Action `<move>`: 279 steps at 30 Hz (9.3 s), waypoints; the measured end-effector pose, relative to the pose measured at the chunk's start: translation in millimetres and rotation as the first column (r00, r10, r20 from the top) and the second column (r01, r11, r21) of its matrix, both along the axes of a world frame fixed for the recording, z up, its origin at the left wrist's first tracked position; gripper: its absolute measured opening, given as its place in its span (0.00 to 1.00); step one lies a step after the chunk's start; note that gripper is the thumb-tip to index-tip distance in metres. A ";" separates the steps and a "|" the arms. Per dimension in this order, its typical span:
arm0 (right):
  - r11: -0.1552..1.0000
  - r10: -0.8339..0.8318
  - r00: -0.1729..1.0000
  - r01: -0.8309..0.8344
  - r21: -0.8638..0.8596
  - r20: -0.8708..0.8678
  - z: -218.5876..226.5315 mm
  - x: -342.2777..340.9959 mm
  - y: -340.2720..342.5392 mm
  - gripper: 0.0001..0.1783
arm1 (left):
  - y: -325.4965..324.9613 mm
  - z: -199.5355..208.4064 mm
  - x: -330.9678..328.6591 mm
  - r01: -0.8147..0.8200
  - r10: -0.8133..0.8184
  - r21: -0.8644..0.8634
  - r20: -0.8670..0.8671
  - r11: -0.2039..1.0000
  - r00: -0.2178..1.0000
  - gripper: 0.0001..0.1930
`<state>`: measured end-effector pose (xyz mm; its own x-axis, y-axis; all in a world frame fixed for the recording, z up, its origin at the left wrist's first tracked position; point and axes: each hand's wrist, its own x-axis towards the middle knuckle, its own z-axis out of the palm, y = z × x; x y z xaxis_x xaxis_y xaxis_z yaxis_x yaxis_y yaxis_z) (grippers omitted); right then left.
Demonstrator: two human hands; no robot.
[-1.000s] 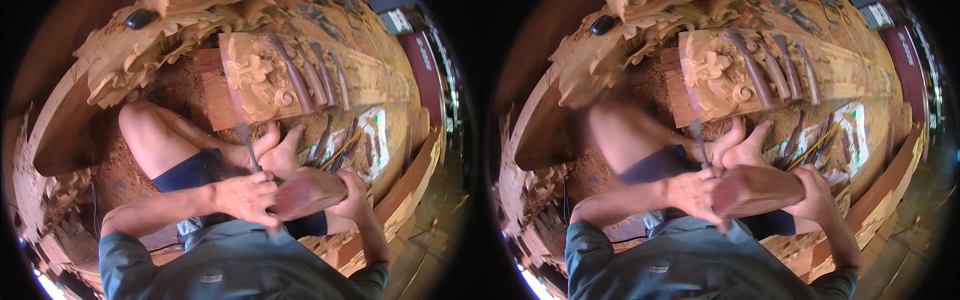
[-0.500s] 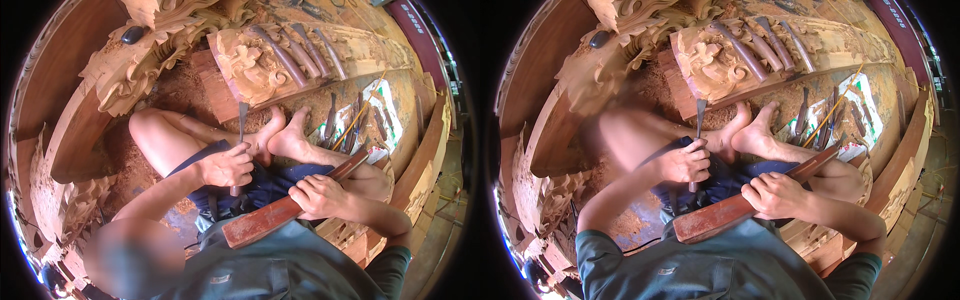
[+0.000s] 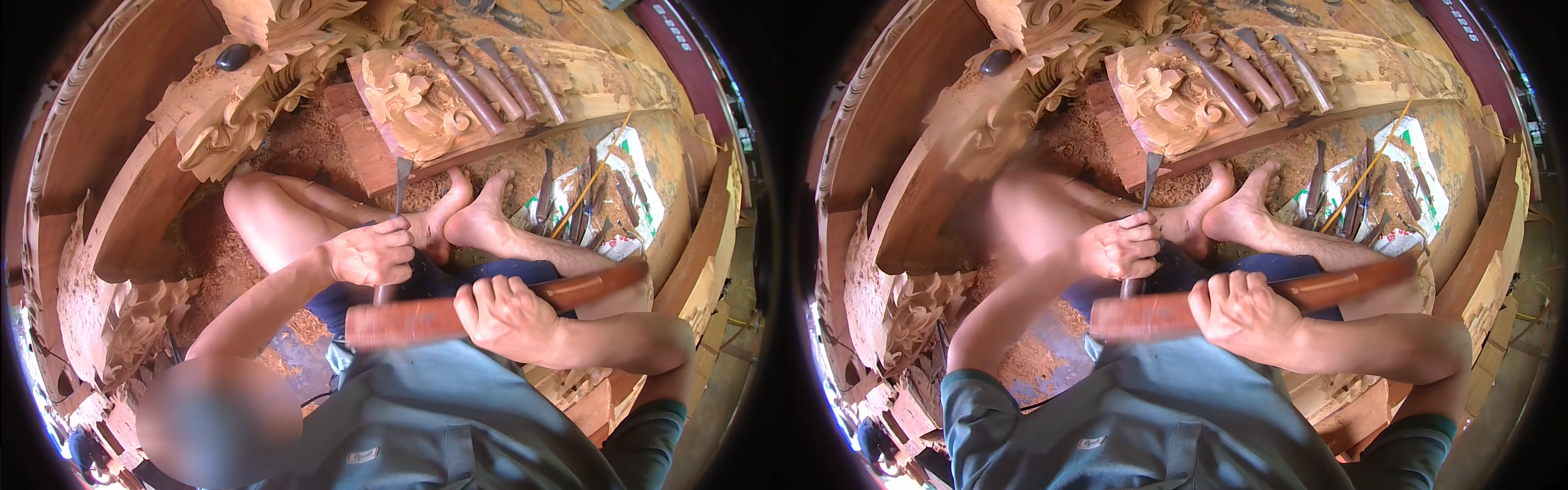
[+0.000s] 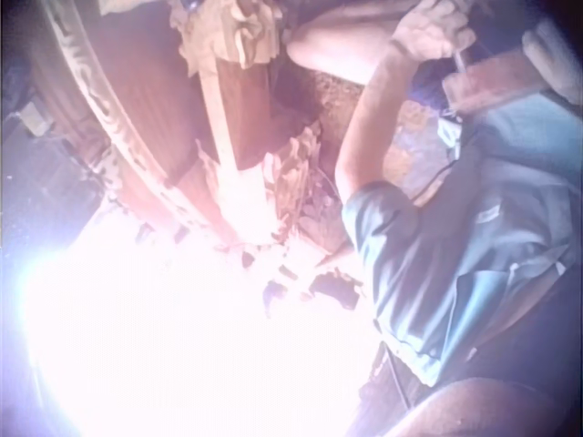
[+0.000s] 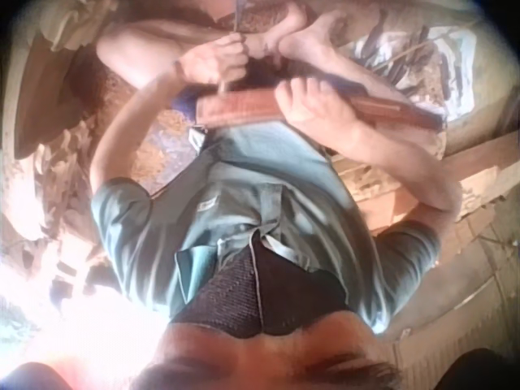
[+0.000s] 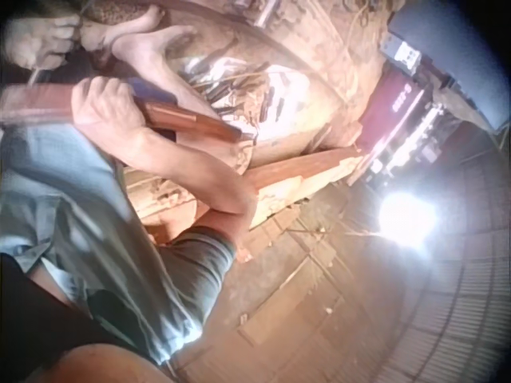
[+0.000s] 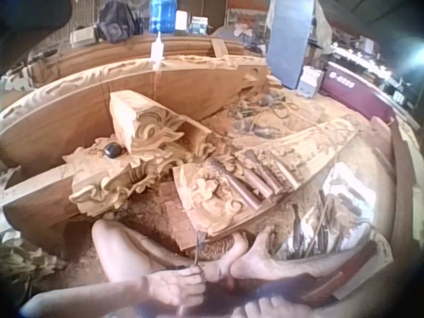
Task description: The person carves a wooden panel using a chisel and mallet, shaping ornate floral patterns. They periodically switch to a smaller carving knife for finer details and clear away wood shavings by hand.
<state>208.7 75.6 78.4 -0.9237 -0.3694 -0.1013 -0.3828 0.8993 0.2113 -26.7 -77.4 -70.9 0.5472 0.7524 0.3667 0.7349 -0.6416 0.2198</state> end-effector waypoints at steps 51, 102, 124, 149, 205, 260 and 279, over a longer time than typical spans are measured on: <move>0.079 -0.660 0.724 0.334 -0.939 0.203 70.5 31.7 171.8 0.51 | 157.4 117.2 41.5 -0.886 0.439 0.027 0.861 0.463 0.256 0.10; -0.019 -0.500 0.820 0.312 -0.950 0.279 56.9 12.7 171.4 0.55 | 174.5 104.9 24.5 -0.932 0.426 -0.084 0.901 0.353 0.081 0.06; 0.413 -0.650 0.679 0.692 -0.592 0.342 87.5 -13.2 189.1 0.43 | 152.2 81.0 21.0 -0.924 0.340 0.039 0.923 0.381 0.179 0.11; 0.714 -0.202 0.979 0.163 -0.681 0.022 -28.7 15.2 185.8 0.33 | 123.7 31.6 98.3 -0.590 0.530 0.118 0.326 0.798 0.782 0.07; 0.624 0.003 0.980 -0.156 -0.765 -0.198 -80.1 16.3 223.6 0.11 | 147.3 33.3 95.3 -0.618 0.590 0.061 0.239 0.783 0.771 0.09; 0.637 -0.042 0.999 0.014 -0.771 -0.017 -62.6 14.6 200.9 0.09 | 143.7 29.9 71.0 -0.603 0.540 0.176 0.302 0.778 0.785 0.08; 0.702 -0.010 0.994 -0.070 -0.709 -0.107 -62.6 8.5 183.9 0.07 | 128.9 34.7 58.8 -0.508 0.424 0.200 0.348 0.838 0.836 0.09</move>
<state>217.1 259.5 15.8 -0.9009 -0.3225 0.2906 -0.4260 0.7853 -0.4493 32.1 51.5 -36.2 -0.0001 0.7363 0.6766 0.8949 -0.3019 0.3287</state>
